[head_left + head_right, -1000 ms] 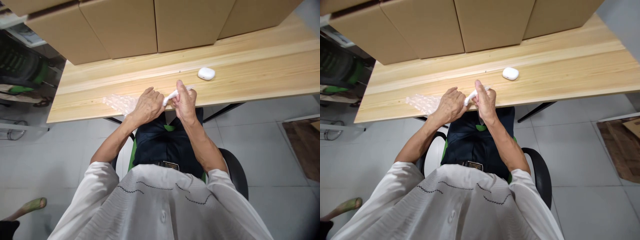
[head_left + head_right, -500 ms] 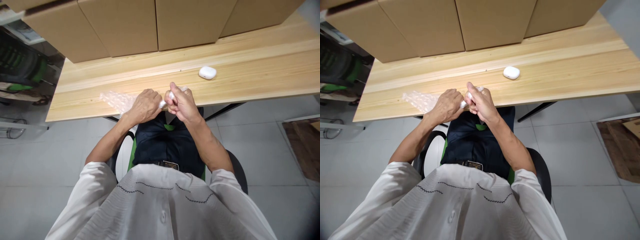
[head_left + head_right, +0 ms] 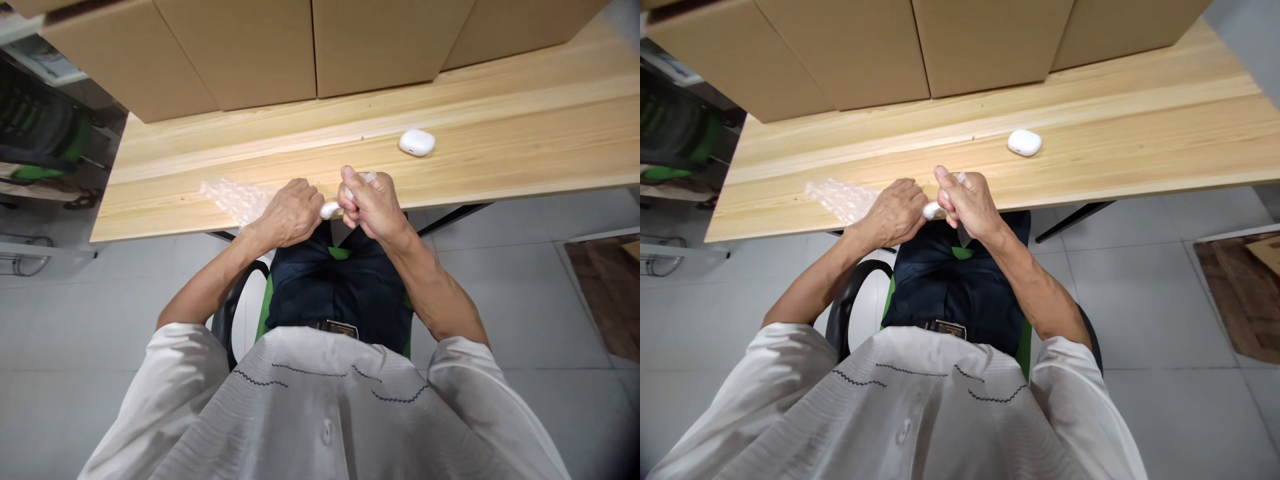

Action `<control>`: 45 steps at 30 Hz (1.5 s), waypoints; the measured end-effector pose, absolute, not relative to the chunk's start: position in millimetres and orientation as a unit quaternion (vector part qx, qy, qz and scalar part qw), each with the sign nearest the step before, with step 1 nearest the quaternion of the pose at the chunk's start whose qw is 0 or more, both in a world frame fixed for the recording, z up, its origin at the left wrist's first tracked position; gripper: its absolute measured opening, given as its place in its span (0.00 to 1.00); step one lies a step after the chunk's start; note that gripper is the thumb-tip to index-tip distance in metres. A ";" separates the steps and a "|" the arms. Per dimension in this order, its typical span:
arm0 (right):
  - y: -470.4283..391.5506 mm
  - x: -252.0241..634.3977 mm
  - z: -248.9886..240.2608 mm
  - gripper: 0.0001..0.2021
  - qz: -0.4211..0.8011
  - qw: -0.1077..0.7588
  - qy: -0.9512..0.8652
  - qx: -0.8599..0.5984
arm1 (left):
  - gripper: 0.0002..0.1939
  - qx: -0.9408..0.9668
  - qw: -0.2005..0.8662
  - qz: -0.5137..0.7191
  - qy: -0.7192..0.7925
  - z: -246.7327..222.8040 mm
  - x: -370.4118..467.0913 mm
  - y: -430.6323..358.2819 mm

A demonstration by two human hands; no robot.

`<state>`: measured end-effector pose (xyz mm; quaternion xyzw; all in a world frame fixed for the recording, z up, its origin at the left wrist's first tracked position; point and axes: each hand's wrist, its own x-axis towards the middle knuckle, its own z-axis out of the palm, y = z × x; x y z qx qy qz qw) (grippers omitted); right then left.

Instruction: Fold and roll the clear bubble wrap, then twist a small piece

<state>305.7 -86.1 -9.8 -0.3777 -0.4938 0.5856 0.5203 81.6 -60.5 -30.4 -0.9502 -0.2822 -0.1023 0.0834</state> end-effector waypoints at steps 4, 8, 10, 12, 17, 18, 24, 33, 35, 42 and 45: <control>-87.9 308.0 -8.7 0.40 0.582 0.517 -0.495 -0.386 | 0.11 -0.954 0.089 -0.093 -0.270 -29.6 80.0 -59.0; -89.9 310.5 -7.8 0.41 0.583 0.515 -0.492 -0.391 | 0.11 -0.957 0.100 -0.087 -0.258 -28.1 79.1 -58.4; -90.7 312.0 -8.1 0.41 0.583 0.512 -0.489 -0.398 | 0.11 -0.958 0.100 -0.084 -0.256 -28.0 79.3 -58.2; -90.6 313.1 -9.3 0.42 0.582 0.513 -0.489 -0.399 | 0.11 -0.959 0.099 -0.086 -0.253 -28.3 79.5 -57.4; -85.9 311.4 -16.9 0.43 0.586 0.512 -0.504 -0.375 | 0.13 -0.955 0.094 -0.098 -0.263 -23.5 75.8 -54.5; -84.8 310.1 -18.6 0.43 0.588 0.511 -0.505 -0.372 | 0.14 -0.954 0.083 -0.102 -0.268 -20.5 74.6 -54.8; -84.7 299.2 -18.9 0.41 0.605 0.507 -0.493 -0.366 | 0.31 -0.948 -0.017 -0.132 -0.289 -1.2 77.0 -61.6; -93.5 293.5 -10.5 0.43 0.625 0.496 -0.471 -0.376 | 0.23 -0.949 0.014 -0.159 -0.272 -21.8 85.0 -57.4; -94.9 293.7 -12.4 0.44 0.621 0.501 -0.468 -0.380 | 0.20 -0.950 0.034 -0.168 -0.262 -25.5 85.4 -58.4; -96.6 297.8 -15.5 0.43 0.593 0.503 -0.482 -0.405 | 0.18 -0.954 0.068 -0.176 -0.233 -27.3 87.7 -57.0; -97.4 301.3 -17.6 0.43 0.581 0.509 -0.488 -0.407 | 0.18 -0.955 0.047 -0.167 -0.242 -27.0 89.2 -56.3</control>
